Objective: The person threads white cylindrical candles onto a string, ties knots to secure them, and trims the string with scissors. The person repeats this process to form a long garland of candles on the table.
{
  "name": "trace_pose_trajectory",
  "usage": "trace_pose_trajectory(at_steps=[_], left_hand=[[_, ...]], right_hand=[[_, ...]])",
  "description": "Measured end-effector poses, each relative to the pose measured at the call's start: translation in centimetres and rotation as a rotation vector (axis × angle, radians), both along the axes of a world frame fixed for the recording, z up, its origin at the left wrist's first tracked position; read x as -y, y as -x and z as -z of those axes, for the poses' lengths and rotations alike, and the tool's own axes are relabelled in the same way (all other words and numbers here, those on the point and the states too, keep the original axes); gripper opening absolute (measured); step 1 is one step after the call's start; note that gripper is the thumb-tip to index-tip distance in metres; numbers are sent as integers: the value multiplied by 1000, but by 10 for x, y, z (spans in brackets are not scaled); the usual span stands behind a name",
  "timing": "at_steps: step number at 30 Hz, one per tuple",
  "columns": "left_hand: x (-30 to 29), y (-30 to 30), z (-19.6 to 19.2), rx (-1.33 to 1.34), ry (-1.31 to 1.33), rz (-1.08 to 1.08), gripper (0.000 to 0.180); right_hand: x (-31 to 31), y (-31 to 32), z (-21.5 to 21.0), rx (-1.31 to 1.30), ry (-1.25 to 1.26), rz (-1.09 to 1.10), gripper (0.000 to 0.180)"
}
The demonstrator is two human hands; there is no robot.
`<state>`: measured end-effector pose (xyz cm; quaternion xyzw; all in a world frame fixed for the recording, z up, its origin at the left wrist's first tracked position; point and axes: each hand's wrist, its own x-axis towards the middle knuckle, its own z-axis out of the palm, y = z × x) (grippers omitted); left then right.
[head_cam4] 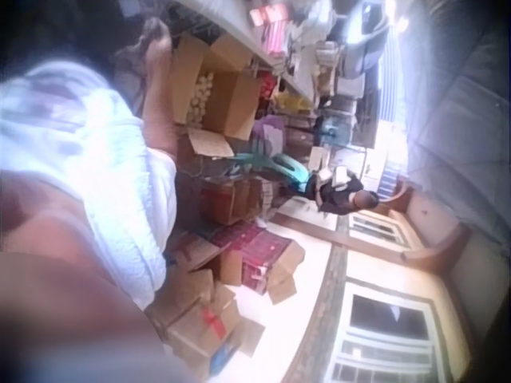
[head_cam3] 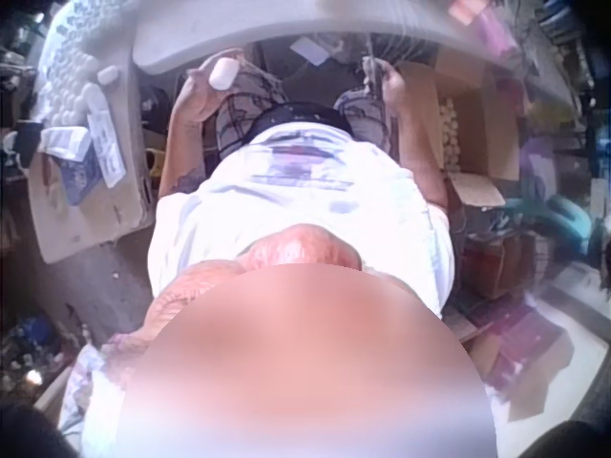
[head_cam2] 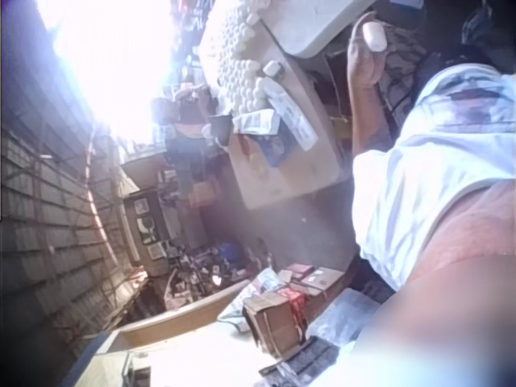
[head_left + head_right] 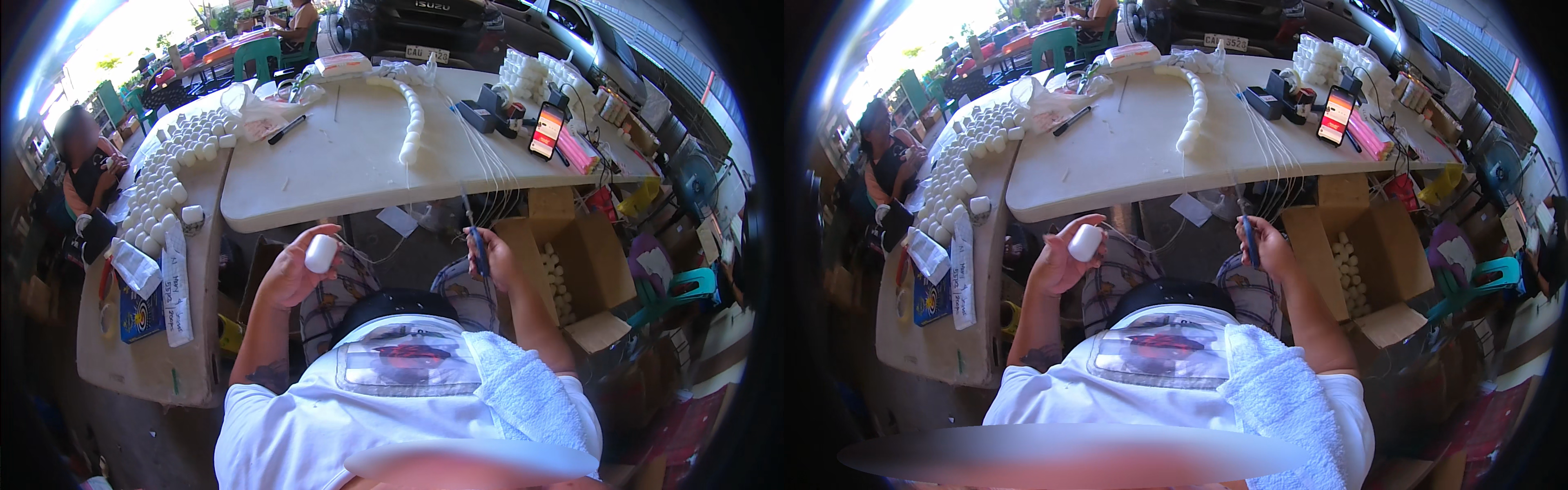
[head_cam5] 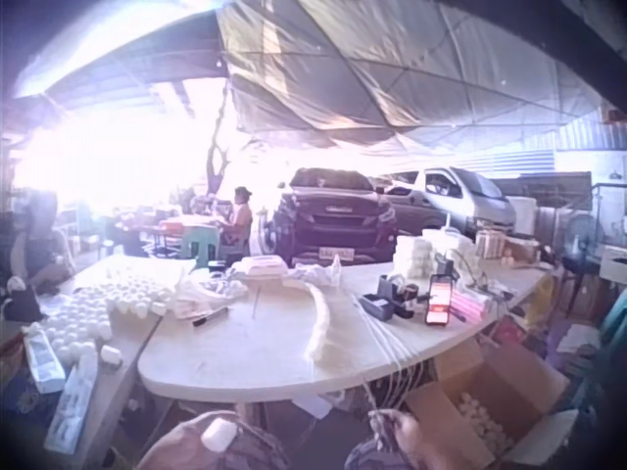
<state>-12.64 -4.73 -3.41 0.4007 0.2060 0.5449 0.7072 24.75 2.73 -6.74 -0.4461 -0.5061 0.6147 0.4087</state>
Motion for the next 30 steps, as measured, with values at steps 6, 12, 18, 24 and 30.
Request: trace_pose_trajectory(at_steps=[6, 12, 18, 24, 30], left_hand=[[-23, -19, -10, -130, -89, -75, 42], [-45, -23, -28, 76, -257, 175, 67], [-43, -37, -21, 133, -264, 237, 75], [-44, -39, -12, 155, -279, 233, 63], [-45, -54, -3, -119, -251, 64, 61]], right_hand=[[-8, 28, -7, -321, 82, -490, 67], [20, 75, -24, -194, -7, -919, 69], [21, 100, -45, -118, -115, -889, 61], [26, 102, -52, -169, -50, -705, 54], [22, 86, -45, -44, -269, -370, 41]])
